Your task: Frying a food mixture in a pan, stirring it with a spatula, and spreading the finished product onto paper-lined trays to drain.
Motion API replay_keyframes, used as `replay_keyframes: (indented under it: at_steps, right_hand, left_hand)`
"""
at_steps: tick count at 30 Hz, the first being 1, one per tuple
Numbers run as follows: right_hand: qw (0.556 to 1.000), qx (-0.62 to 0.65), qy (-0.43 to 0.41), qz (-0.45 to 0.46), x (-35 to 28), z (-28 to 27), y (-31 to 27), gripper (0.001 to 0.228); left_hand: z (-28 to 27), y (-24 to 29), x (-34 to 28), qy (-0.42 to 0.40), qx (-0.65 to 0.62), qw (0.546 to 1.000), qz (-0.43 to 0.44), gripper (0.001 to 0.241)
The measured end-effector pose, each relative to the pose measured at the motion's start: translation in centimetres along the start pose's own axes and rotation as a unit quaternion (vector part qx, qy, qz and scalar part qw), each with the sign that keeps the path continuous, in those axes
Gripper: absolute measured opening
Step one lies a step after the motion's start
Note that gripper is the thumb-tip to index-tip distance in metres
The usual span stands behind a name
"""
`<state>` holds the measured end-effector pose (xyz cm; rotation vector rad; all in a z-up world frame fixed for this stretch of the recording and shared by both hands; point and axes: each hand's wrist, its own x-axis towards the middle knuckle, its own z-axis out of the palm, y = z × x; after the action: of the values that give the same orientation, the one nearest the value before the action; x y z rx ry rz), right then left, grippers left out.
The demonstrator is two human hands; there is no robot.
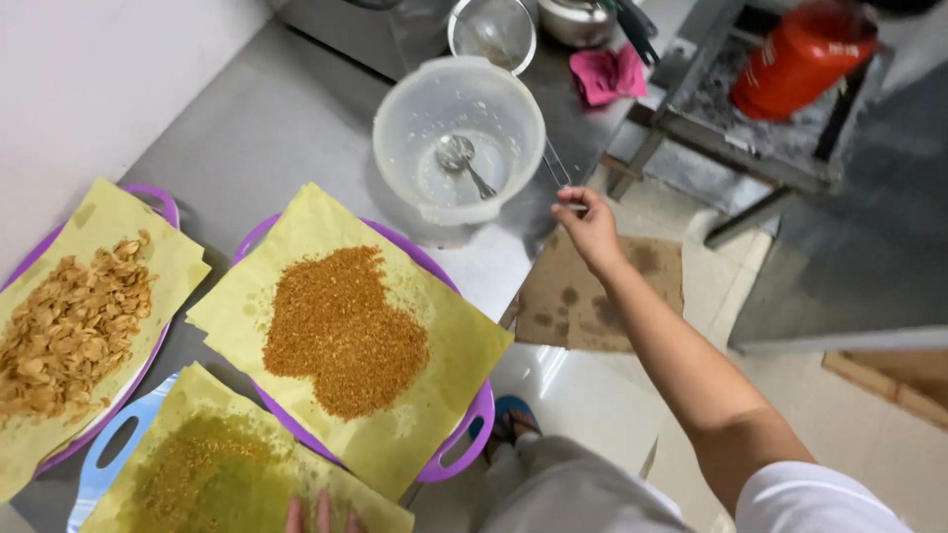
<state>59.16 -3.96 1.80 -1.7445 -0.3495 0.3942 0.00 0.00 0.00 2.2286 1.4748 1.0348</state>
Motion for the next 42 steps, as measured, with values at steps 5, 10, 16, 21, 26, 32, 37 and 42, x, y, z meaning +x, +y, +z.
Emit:
replay_keyframes:
  at_steps: [5, 10, 16, 21, 26, 32, 37, 42]
  right_hand:
    - [0.995, 0.052, -0.034, 0.083, -4.7, -4.2, -0.4, 0.023]
    - [0.981, 0.074, -0.022, 0.178, -4.0, -9.0, -1.3, 0.049]
    - [0.975, 0.126, -0.016, 0.182, 0.3, -17.6, 3.5, 0.045]
    - [0.969, 0.098, 0.033, 0.223, 3.6, -29.1, 7.4, 0.052]
    - [0.959, 0.092, 0.101, 0.247, 5.2, -37.8, 10.0, 0.050]
    - [0.945, 0.099, 0.146, 0.276, 4.2, -42.1, 11.0, 0.051]
    - [0.910, 0.132, 0.174, 0.351, 2.8, -42.8, 12.3, 0.043]
    - [0.901, 0.160, 0.198, 0.350, 1.8, -42.6, 13.9, 0.042]
  left_hand:
    - [-0.7, 6.3, 5.2, -0.006, -0.028, 0.996, 0.081, 0.050]
    - [2.6, 14.3, 10.5, 0.011, -0.098, 0.984, 0.146, 0.050]
    - [13.9, 31.4, 16.6, -0.128, -0.291, 0.924, 0.211, 0.049]
    - [30.5, 44.9, 21.3, -0.249, -0.437, 0.854, 0.133, 0.056]
    - [42.5, 54.2, 26.2, -0.293, -0.406, 0.865, 0.025, 0.069]
    - [53.3, 57.3, 27.1, -0.256, -0.349, 0.896, -0.099, 0.095]
    - [53.0, 60.1, 29.2, -0.330, -0.461, 0.786, -0.245, 0.037]
    - [53.3, 61.2, 30.2, -0.396, -0.425, 0.767, -0.273, 0.019]
